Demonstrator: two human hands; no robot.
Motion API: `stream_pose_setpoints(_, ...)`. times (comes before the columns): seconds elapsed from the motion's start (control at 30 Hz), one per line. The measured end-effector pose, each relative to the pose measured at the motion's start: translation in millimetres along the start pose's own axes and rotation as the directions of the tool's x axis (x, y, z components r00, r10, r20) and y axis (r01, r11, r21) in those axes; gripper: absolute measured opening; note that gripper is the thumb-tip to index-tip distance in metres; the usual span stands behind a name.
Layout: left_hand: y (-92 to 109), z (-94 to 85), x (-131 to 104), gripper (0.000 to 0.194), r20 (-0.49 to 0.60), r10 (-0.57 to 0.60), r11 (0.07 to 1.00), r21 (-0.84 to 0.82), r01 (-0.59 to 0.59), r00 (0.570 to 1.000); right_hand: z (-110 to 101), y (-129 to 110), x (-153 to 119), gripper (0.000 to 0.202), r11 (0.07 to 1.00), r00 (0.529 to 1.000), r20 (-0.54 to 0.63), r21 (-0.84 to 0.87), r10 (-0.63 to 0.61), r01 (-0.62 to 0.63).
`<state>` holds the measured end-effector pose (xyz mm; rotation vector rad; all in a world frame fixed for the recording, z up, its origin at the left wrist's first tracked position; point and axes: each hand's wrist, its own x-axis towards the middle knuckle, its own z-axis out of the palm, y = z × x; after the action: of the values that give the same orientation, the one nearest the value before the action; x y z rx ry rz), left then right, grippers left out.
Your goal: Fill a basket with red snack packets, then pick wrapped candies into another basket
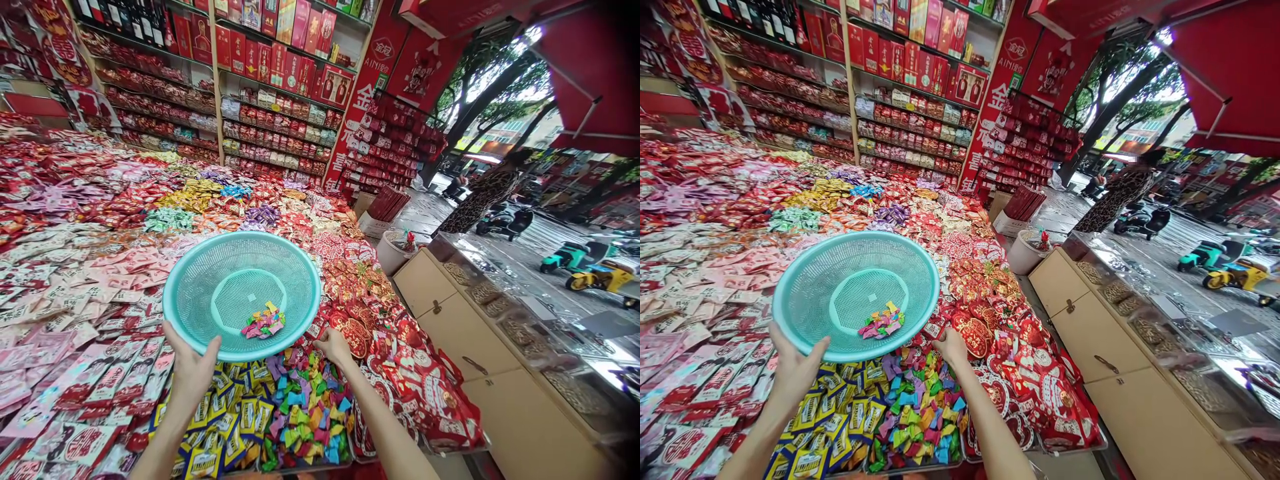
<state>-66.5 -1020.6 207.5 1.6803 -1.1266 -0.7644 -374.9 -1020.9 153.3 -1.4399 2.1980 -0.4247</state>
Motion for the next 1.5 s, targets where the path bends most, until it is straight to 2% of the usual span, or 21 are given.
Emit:
stream_pose_setpoints(0.17,2,-0.7,-1,0.113,0.009,-0.023,1.000,-0.003,0.023,1.000,-8,-6,-5,0.021,1.000,1.000,-0.018,-0.016,-0.007,0.007)
stream_pose_setpoints(0.3,-1,-0.1,-1,0.111,-0.008,0.037,0.998,-0.049,-0.038,0.999,-11,-17,-16,0.013,0.993,0.993,0.027,0.022,-0.119,0.118)
stream_pose_setpoints(0.4,-1,-0.4,-1,0.112,0.013,0.022,0.999,-0.046,-0.021,1.000,-4,-32,-25,0.007,0.975,0.972,0.087,0.060,-0.219,0.214)
stream_pose_setpoints(0.5,2,-1.4,-2,0.113,0.031,-0.030,0.999,-0.011,0.030,0.999,8,-45,-31,0.005,0.963,0.958,0.106,0.073,-0.267,0.261)
stream_pose_setpoints(0.63,6,-1.5,-3,0.113,0.028,-0.057,0.998,-0.009,0.057,0.998,20,-54,-32,0.006,0.964,0.961,0.081,0.060,-0.263,0.259)
stream_pose_setpoints(0.8,7,1.0,-5,0.108,-0.020,-0.021,0.999,-0.024,0.021,1.000,26,-53,-28,0.007,0.970,0.968,0.080,0.071,-0.239,0.233)
stream_pose_setpoints(1.1,4,3.5,-5,0.108,-0.066,0.005,1.000,0.001,-0.005,0.998,27,-46,-26,0.015,0.955,0.965,0.135,0.227,-0.225,0.191)
stream_pose_setpoints(1.3,3,1.9,-3,0.109,-0.023,0.001,1.000,-0.004,-0.002,1.000,6,-45,-36,0.018,0.910,0.964,0.153,0.390,-0.216,0.142)
stream_pose_setpoints(1.5,1,0.4,-1,0.111,-0.004,-0.012,1.000,0.003,0.012,1.000,-48,-38,-50,0.030,0.802,0.958,0.184,0.594,-0.222,0.072)
